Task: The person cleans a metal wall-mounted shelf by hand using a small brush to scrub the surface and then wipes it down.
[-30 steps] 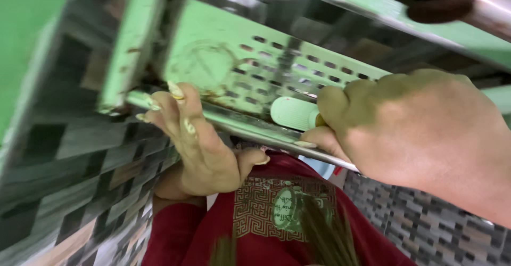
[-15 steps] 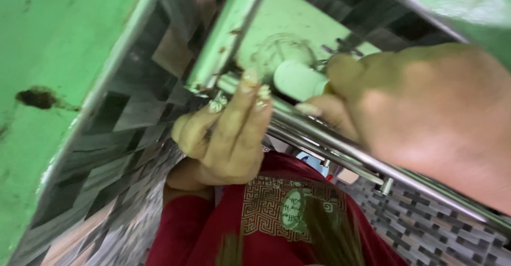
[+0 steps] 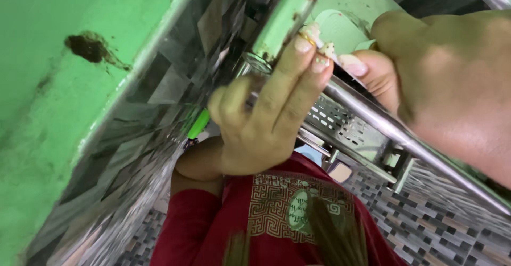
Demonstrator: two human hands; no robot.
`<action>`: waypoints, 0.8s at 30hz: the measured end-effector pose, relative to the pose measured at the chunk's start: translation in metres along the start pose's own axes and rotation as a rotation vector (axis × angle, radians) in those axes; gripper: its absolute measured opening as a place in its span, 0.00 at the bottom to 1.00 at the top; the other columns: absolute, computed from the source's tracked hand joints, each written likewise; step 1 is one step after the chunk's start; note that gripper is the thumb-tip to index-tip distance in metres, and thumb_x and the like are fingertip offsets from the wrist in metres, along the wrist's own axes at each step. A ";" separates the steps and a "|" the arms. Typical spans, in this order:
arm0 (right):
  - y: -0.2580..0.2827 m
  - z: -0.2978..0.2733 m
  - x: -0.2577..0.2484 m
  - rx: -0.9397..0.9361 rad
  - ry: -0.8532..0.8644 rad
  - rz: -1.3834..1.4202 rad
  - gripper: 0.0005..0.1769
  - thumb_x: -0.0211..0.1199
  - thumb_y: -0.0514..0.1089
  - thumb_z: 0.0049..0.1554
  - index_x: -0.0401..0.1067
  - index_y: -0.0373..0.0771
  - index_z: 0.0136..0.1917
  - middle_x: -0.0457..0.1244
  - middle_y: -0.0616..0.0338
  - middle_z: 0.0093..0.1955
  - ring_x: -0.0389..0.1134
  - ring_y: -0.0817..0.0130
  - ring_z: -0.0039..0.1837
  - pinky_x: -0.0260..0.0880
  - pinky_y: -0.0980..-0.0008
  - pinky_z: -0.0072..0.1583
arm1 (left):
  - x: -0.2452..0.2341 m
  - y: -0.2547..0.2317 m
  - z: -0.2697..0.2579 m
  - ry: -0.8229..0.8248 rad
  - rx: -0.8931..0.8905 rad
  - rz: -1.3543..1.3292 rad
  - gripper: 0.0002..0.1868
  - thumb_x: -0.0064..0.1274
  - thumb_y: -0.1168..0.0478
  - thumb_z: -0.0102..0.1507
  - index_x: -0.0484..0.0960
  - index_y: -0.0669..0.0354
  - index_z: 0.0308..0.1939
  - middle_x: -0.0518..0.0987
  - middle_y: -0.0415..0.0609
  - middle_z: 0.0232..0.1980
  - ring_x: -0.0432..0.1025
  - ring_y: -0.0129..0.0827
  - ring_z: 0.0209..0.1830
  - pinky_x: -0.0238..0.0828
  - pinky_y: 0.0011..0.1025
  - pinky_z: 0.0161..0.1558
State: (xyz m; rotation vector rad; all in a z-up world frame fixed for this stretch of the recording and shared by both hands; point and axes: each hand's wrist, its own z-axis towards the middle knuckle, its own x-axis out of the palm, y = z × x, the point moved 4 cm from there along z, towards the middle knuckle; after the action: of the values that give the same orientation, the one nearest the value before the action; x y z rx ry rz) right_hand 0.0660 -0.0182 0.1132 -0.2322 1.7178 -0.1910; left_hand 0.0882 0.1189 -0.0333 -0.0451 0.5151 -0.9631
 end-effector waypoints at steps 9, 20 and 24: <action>-0.061 -0.083 0.062 0.251 0.135 0.383 0.28 0.45 0.57 0.69 0.75 0.36 0.43 0.57 0.60 0.22 0.58 0.68 0.21 0.56 0.64 0.29 | 0.001 -0.003 -0.002 0.130 0.024 -0.137 0.29 0.43 0.66 0.77 0.62 0.41 0.82 0.57 0.32 0.85 0.63 0.26 0.39 0.59 0.27 0.43; -0.093 -0.177 0.072 0.302 0.043 0.463 0.27 0.47 0.57 0.67 0.75 0.36 0.42 0.61 0.58 0.25 0.62 0.69 0.26 0.63 0.66 0.37 | -0.017 -0.022 0.005 0.227 -0.009 -0.245 0.37 0.42 0.78 0.70 0.54 0.53 0.81 0.57 0.50 0.82 0.70 0.35 0.64 0.70 0.30 0.60; -0.098 -0.187 0.075 0.311 0.021 0.469 0.26 0.48 0.57 0.67 0.75 0.36 0.44 0.61 0.58 0.26 0.63 0.70 0.28 0.64 0.67 0.38 | -0.016 -0.026 0.009 0.245 -0.019 -0.289 0.36 0.44 0.78 0.69 0.54 0.56 0.80 0.57 0.54 0.80 0.64 0.44 0.74 0.69 0.33 0.70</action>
State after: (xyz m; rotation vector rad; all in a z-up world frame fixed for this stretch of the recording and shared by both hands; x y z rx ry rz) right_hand -0.1254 -0.1338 0.0962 0.4012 1.6888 -0.1096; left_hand 0.0651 0.1150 -0.0119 -0.0185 0.7572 -1.2551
